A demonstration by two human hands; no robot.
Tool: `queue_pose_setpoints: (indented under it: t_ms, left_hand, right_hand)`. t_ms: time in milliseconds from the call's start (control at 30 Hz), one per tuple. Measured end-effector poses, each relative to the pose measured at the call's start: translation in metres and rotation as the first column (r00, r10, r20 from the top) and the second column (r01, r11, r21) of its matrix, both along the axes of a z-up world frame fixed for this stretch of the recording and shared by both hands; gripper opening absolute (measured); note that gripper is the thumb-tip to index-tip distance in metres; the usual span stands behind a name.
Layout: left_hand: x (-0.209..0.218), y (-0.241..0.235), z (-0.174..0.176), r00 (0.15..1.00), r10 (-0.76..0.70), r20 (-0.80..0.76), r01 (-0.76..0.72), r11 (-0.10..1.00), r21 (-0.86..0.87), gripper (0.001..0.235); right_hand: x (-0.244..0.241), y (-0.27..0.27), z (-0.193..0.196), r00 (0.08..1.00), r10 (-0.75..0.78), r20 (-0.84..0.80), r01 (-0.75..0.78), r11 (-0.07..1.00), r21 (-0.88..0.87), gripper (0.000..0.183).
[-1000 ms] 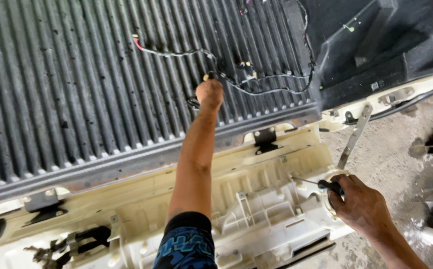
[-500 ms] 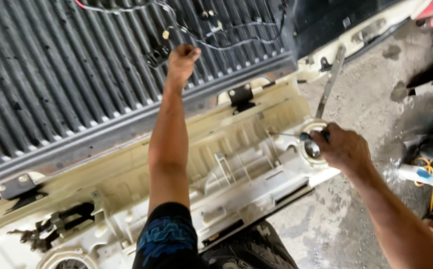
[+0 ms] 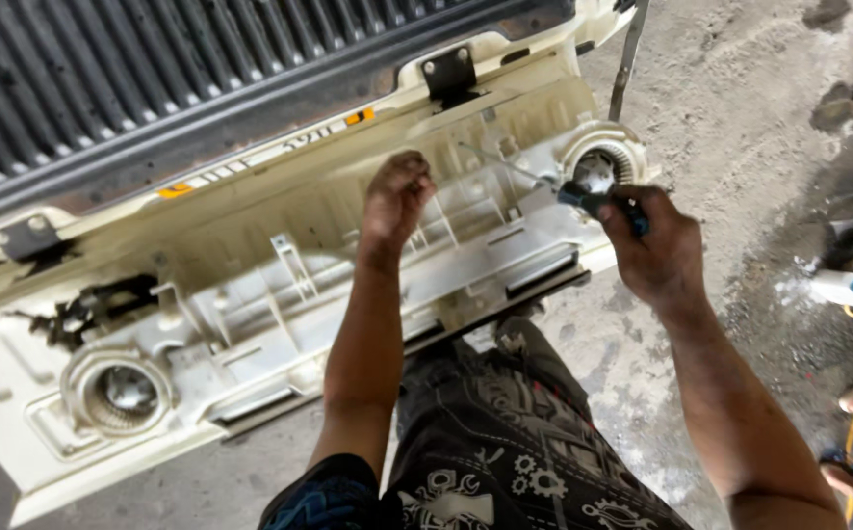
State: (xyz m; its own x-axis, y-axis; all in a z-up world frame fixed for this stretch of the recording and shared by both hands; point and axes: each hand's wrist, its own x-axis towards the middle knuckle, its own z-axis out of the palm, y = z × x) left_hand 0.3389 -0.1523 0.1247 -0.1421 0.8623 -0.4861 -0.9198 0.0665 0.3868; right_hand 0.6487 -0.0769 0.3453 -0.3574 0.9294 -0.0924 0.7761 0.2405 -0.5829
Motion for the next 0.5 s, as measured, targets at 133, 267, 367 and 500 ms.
queue_pose_setpoints:
  t_ms: [133,267,367,500]
  left_hand:
    - [0.072,-0.033,-0.002,0.999,-0.021,0.026,0.022,0.999,-0.043,0.015]
    - [0.15,-0.044,-0.006,0.99,-0.038,0.134,0.022,0.993,0.119,0.018]
    - [0.212,-0.061,-0.004,0.993,-0.107,-0.057,0.103,0.993,-0.065,0.016]
    - [0.292,-0.073,-0.008,0.992,-0.09,-0.088,0.082,0.993,-0.09,0.019]
  right_hand:
    - [0.077,-0.048,0.004,0.989,0.003,-0.15,-0.011,0.999,-0.049,0.027]
    - [0.161,-0.084,0.004,0.981,0.015,-0.195,-0.024,0.999,-0.041,0.028]
    - [0.225,-0.112,0.0,0.971,-0.043,-0.233,0.029,0.997,-0.066,0.028]
    - [0.298,-0.138,-0.007,0.936,-0.1,-0.338,0.071,0.993,-0.096,0.026]
